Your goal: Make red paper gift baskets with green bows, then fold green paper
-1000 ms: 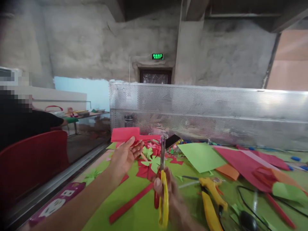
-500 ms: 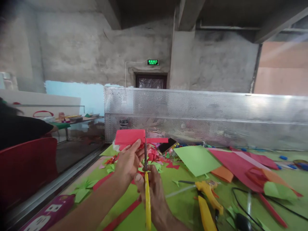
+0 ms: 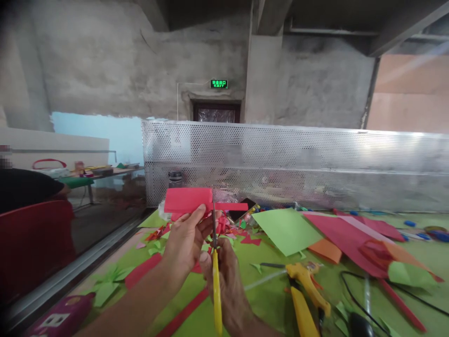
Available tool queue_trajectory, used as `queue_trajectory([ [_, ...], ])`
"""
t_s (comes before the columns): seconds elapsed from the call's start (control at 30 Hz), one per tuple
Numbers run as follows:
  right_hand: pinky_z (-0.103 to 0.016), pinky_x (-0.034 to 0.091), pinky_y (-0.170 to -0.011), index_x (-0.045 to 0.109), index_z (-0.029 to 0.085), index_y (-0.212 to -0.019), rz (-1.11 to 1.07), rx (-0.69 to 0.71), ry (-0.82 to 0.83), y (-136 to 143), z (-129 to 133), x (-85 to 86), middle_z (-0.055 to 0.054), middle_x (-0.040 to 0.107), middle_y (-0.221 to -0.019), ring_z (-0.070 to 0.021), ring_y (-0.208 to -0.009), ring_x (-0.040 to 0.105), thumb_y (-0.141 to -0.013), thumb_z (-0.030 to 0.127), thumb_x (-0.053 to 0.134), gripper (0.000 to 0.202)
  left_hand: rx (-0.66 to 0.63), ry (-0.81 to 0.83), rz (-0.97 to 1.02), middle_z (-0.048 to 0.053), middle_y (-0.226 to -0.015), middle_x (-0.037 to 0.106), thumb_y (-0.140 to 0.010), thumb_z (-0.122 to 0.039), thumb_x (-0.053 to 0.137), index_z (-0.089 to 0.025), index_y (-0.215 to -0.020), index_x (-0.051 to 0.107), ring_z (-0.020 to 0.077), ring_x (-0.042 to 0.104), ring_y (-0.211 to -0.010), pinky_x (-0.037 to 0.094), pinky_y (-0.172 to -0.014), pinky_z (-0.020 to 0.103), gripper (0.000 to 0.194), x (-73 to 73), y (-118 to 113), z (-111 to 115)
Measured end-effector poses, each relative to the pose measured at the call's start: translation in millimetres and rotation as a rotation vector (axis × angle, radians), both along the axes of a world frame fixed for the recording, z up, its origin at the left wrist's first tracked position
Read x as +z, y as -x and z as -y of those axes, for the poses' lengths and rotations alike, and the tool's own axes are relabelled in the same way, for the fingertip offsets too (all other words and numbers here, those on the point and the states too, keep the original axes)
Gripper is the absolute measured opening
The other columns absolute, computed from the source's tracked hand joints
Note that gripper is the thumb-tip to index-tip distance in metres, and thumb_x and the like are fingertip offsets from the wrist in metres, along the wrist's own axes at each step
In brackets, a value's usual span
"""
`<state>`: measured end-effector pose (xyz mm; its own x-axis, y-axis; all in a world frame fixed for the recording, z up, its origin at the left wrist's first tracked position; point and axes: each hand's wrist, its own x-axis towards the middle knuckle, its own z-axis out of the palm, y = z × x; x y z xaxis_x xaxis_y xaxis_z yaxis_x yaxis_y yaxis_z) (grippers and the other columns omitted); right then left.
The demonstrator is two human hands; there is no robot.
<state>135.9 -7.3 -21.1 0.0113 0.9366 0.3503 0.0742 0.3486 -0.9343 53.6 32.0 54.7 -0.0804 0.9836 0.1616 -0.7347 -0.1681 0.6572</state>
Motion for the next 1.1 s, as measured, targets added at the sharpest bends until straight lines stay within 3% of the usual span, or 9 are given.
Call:
queue_trajectory([
  [0.23,-0.02,0.031,-0.035,0.05,0.024,-0.093,-0.02,-0.009,-0.018,1.6,-3.0,-1.6,0.005,0.048,-0.052,-0.0107,-0.041,0.043,-0.076,0.056,0.061,0.038,-0.012,0.032,0.008,0.005,-0.062,0.069,-0.069,-0.016,0.072,-0.014,-0.067,0.057,0.0217,0.07,-0.064,0.055,-0.065,0.033,0.016,-0.2,1.1,1.0],
  [0.53,-0.02,0.032,-0.034,0.051,0.023,-0.096,-0.04,0.001,-0.001,2.8,1.0,2.1,0.003,0.054,-0.063,-0.0086,-0.04,0.041,-0.074,0.054,0.062,0.04,-0.009,0.084,0.025,0.004,-0.06,0.068,-0.073,-0.014,0.069,-0.015,-0.067,0.053,0.0207,0.07,-0.062,0.055,-0.064,0.032,0.016,3.7,-1.0,6.6],
  [0.73,-0.02,0.03,-0.033,0.052,0.023,-0.095,-0.076,-0.017,0.012,3.3,-1.0,2.5,0.007,0.046,-0.049,-0.0091,-0.037,0.037,-0.07,0.054,0.065,0.042,-0.017,0.094,0.023,0.004,-0.061,0.068,-0.072,-0.015,0.071,-0.015,-0.068,0.054,0.0206,0.07,-0.064,0.056,-0.067,0.033,0.018,1.9,-1.2,5.9],
  [1.1,-0.019,0.025,-0.028,0.053,0.025,-0.101,-0.162,0.006,0.1,5.1,-5.5,-2.3,0.009,0.04,-0.044,-0.0091,-0.032,0.036,-0.066,0.056,0.068,0.05,-0.009,0.081,0.035,0.004,-0.063,0.068,-0.074,-0.012,0.067,-0.015,-0.066,0.055,0.0212,0.07,-0.067,0.056,-0.07,0.034,0.015,-0.9,-2.5,4.5],
])
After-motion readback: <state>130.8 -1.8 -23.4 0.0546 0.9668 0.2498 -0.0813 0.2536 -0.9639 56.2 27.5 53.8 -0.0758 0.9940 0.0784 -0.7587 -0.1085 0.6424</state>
